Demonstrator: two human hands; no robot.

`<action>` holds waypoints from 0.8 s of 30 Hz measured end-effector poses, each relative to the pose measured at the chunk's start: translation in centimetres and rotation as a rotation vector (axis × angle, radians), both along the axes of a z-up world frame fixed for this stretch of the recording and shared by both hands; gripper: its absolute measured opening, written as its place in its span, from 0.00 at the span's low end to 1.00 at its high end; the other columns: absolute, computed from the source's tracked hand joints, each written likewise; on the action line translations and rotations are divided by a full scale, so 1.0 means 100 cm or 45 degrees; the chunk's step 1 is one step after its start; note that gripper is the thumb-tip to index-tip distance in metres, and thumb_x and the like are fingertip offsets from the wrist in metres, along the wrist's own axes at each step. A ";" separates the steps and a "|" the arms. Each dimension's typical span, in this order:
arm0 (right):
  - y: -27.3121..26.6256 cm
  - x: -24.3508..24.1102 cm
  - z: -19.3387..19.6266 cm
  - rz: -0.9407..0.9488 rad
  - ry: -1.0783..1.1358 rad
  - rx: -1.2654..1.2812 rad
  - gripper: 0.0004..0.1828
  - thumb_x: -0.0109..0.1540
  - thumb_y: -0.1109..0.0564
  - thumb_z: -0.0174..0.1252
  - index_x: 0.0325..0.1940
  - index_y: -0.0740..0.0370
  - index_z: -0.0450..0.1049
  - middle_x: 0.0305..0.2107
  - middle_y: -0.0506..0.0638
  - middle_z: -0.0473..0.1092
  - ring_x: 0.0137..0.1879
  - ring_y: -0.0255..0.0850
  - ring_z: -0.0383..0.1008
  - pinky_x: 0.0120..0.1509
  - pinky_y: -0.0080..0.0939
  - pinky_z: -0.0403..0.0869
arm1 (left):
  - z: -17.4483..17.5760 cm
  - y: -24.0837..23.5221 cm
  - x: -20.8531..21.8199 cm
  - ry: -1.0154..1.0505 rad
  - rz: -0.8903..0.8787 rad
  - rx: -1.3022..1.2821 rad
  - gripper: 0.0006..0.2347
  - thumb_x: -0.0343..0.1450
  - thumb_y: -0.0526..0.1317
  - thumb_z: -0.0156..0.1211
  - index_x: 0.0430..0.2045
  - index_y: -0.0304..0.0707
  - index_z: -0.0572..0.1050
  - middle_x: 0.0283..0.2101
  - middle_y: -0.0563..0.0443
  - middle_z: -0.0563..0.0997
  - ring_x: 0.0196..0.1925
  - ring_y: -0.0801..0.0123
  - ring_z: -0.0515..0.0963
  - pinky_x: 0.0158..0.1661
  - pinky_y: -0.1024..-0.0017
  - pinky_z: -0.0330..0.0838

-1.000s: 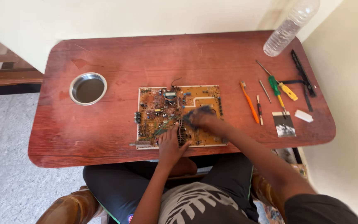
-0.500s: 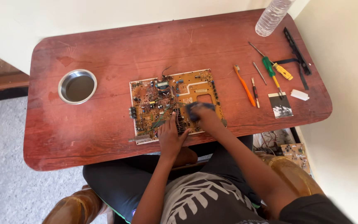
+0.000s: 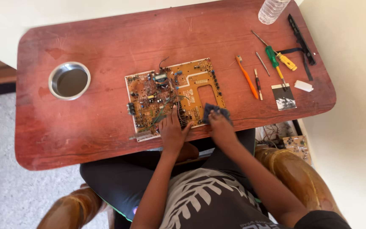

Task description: The person cleans a circuit board on a wooden table using a dark cloth and an orange toothbrush. They wipe and scrub various areas of the board, occasionally flipping it over to clean the other side.

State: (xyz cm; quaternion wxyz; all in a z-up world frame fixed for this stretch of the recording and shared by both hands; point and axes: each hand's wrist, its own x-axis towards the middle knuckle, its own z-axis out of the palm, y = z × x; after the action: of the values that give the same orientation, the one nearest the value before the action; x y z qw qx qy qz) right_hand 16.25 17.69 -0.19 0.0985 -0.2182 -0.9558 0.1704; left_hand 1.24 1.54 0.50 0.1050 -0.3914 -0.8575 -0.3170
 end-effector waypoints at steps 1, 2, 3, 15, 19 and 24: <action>-0.003 0.001 0.002 0.046 -0.006 -0.008 0.32 0.48 0.69 0.58 0.59 0.73 0.71 0.62 0.66 0.67 0.68 0.61 0.66 0.74 0.52 0.63 | -0.001 -0.002 0.002 0.013 0.003 0.009 0.37 0.67 0.58 0.68 0.66 0.30 0.64 0.56 0.35 0.76 0.54 0.47 0.76 0.55 0.55 0.66; -0.006 0.004 0.004 0.092 -0.012 -0.016 0.33 0.48 0.69 0.58 0.59 0.73 0.71 0.61 0.65 0.68 0.68 0.61 0.66 0.73 0.51 0.64 | -0.002 -0.003 0.005 0.027 0.005 0.017 0.37 0.67 0.58 0.68 0.66 0.31 0.64 0.56 0.35 0.76 0.54 0.47 0.76 0.55 0.55 0.66; -0.006 -0.001 0.006 0.133 -0.004 -0.018 0.33 0.47 0.69 0.58 0.58 0.72 0.72 0.61 0.64 0.68 0.68 0.61 0.66 0.72 0.51 0.64 | -0.001 -0.001 0.001 0.055 0.003 0.031 0.37 0.67 0.58 0.68 0.66 0.31 0.64 0.56 0.36 0.76 0.55 0.47 0.76 0.56 0.55 0.66; -0.015 -0.024 -0.013 -0.278 -0.035 -0.083 0.28 0.59 0.70 0.52 0.65 0.77 0.68 0.56 0.73 0.70 0.62 0.63 0.72 0.68 0.54 0.70 | -0.008 -0.014 -0.008 -0.021 -0.138 -0.002 0.39 0.71 0.60 0.63 0.71 0.32 0.58 0.60 0.34 0.74 0.55 0.46 0.75 0.59 0.53 0.63; -0.006 -0.023 -0.014 -0.010 0.122 0.053 0.27 0.49 0.70 0.57 0.54 0.79 0.72 0.57 0.74 0.69 0.66 0.68 0.67 0.73 0.56 0.63 | -0.005 -0.012 -0.011 -0.116 -0.157 -0.014 0.39 0.68 0.58 0.65 0.70 0.33 0.59 0.63 0.33 0.70 0.58 0.42 0.73 0.58 0.50 0.61; -0.014 -0.025 -0.019 0.095 0.000 0.030 0.32 0.48 0.69 0.59 0.58 0.81 0.69 0.58 0.78 0.65 0.65 0.70 0.65 0.71 0.55 0.64 | 0.002 -0.017 -0.006 -0.182 -0.150 0.004 0.38 0.68 0.54 0.69 0.69 0.34 0.59 0.67 0.33 0.66 0.65 0.41 0.68 0.61 0.47 0.60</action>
State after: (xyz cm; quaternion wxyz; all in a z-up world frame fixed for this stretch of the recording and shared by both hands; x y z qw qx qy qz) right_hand 13.74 16.29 -2.06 0.0947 -0.1813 -0.9653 0.1626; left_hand 0.60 -0.15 0.73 0.0253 -0.4174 -0.8378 -0.3510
